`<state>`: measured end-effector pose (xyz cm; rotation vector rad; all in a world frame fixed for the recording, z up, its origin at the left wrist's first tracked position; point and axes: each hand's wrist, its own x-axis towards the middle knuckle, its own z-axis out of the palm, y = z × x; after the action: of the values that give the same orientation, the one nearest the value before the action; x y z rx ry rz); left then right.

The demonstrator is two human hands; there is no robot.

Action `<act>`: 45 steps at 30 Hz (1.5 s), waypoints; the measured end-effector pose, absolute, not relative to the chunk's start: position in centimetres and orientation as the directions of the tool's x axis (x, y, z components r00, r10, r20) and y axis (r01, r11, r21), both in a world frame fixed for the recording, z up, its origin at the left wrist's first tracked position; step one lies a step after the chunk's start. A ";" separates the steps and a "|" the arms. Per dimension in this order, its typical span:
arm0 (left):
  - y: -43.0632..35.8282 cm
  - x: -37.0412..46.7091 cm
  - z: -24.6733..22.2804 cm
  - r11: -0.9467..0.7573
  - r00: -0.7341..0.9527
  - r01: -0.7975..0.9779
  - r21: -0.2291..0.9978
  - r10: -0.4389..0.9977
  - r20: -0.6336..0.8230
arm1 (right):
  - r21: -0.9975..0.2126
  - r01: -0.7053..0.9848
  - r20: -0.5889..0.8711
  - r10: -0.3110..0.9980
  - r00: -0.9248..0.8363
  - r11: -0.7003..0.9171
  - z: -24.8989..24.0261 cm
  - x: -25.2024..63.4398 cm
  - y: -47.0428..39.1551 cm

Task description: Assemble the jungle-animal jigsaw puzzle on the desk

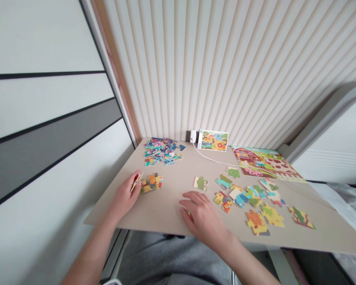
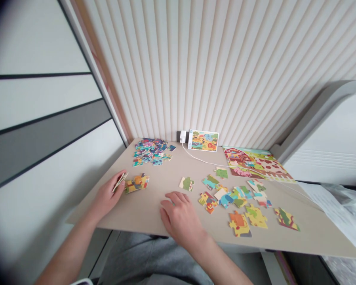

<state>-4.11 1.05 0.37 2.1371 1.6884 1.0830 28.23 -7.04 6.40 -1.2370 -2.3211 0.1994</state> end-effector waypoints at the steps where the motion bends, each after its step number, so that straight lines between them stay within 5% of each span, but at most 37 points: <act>1: 1.0 -4.1 0.5 -0.318 0.067 0.746 0.585 0.910 0.410 | -0.327 0.737 0.338 0.802 -0.493 0.591 6.7 27.2 -5.8; 5: 0.7 -4.0 0.9 -0.308 0.054 0.739 0.600 0.914 0.403 | -0.260 0.729 0.294 0.771 -0.565 0.633 6.9 23.0 -0.7; 12: 0.7 -4.2 1.0 -0.262 0.003 0.735 0.626 0.923 0.384 | -0.241 0.486 0.209 0.534 -0.819 0.840 4.5 20.5 4.5; 25: 0.5 -3.3 0.9 -0.380 0.188 0.747 0.545 0.908 0.375 | -0.537 0.492 0.354 0.712 -0.606 0.685 4.5 26.8 5.4; 45: 0.5 -3.7 0.8 -0.381 0.172 0.765 0.519 0.897 0.406 | -0.549 0.580 0.294 0.789 -0.540 0.602 3.7 32.0 8.5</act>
<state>-3.65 0.52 0.80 2.2467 1.6203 1.0011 32.05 8.52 3.67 -1.0812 -2.3109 0.5338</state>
